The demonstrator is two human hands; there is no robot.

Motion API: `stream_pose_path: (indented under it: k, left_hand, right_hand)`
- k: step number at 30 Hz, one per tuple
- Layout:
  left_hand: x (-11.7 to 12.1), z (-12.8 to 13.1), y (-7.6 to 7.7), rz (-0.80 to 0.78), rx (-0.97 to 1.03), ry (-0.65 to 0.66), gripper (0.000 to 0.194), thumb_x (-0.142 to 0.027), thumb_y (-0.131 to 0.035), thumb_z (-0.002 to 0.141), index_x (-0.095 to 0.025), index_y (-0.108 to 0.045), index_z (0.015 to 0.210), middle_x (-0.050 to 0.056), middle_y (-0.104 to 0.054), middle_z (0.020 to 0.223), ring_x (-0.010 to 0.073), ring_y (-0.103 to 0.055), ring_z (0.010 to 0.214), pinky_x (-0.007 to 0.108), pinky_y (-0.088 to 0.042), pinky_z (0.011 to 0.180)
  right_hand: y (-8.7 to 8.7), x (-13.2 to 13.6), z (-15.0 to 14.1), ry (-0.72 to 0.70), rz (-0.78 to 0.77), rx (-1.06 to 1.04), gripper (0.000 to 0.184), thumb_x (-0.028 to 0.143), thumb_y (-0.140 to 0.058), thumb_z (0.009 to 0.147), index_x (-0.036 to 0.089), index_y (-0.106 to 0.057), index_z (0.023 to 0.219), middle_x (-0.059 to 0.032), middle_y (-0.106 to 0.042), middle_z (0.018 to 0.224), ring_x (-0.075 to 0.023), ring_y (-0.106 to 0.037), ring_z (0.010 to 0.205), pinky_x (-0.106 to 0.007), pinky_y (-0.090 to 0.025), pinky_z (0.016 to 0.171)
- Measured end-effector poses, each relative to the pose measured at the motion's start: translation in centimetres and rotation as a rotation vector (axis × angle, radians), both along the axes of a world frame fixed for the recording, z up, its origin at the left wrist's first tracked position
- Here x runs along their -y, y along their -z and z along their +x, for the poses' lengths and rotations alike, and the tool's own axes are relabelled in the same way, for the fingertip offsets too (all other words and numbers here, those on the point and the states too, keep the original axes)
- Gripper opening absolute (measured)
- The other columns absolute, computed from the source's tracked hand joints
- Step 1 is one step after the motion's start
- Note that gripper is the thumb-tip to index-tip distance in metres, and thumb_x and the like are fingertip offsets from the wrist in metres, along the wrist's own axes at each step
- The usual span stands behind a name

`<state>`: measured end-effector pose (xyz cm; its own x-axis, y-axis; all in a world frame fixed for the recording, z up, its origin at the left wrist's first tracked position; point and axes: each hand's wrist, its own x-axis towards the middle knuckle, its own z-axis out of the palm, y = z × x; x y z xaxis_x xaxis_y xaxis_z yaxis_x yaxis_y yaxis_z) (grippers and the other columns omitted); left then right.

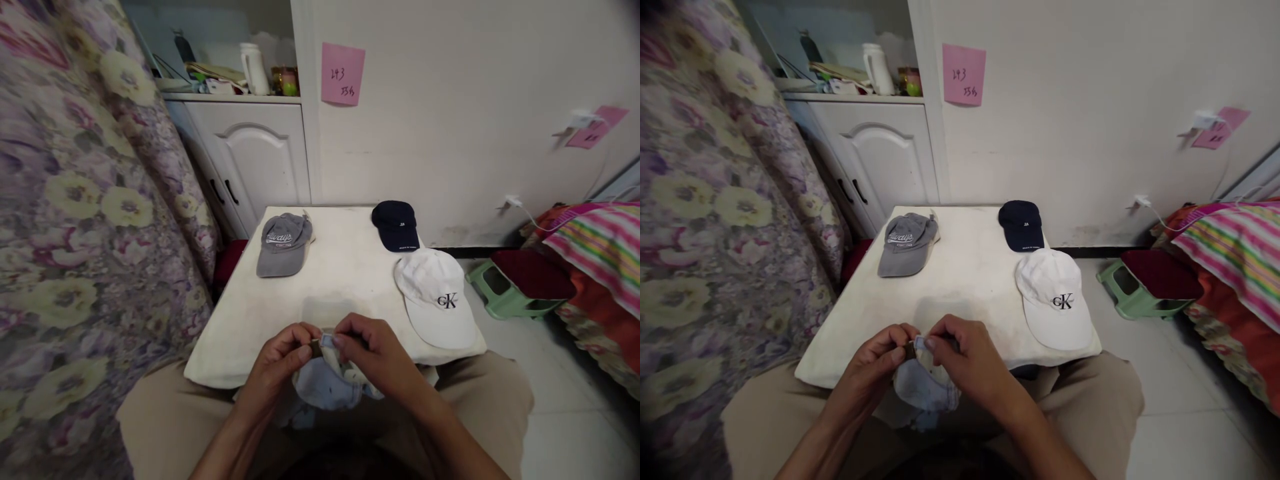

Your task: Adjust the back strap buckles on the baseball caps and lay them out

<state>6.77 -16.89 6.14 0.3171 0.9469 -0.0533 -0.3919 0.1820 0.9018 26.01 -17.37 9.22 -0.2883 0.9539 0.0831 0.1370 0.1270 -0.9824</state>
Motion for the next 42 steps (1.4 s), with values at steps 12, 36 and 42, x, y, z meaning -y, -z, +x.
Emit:
stream_pose_path:
  k: [12, 36, 42]
  left_hand:
    - [-0.13, -0.22, 0.41, 0.003, -0.017, -0.009, 0.015, -0.027, -0.075, 0.078, -0.017, -0.064, 0.074, 0.003, -0.059, 0.093, 0.0166, -0.054, 0.083, 0.024, -0.042, 0.073]
    - [-0.43, 0.10, 0.23, 0.043, -0.086, 0.002, 0.015, -0.027, -0.073, 0.079, -0.017, -0.063, 0.074, 0.003, -0.060, 0.091, 0.0170, -0.054, 0.081, 0.025, -0.042, 0.071]
    - [-0.56, 0.06, 0.65, 0.061, -0.088, 0.007, 0.015, -0.026, -0.073, 0.080, -0.017, -0.063, 0.074, 0.004, -0.060, 0.091, 0.0175, -0.054, 0.084, 0.025, -0.042, 0.073]
  right_hand:
    - [0.50, -0.05, -0.22, 0.018, -0.030, 0.021, 0.014, 0.023, -0.058, 0.089, 0.017, -0.063, 0.078, 0.0010, -0.062, 0.065, -0.0122, -0.052, 0.061, -0.024, -0.039, 0.058]
    - [0.67, -0.22, 0.29, 0.009, -0.039, 0.004, 0.018, 0.027, -0.057, 0.090, 0.017, -0.061, 0.076, 0.0010, -0.061, 0.064, -0.0117, -0.051, 0.060, -0.023, -0.037, 0.058]
    - [0.72, -0.29, 0.36, 0.008, -0.051, -0.021, 0.019, 0.028, -0.057, 0.090, 0.016, -0.061, 0.076, 0.0012, -0.061, 0.064, -0.0113, -0.049, 0.059, -0.023, -0.036, 0.056]
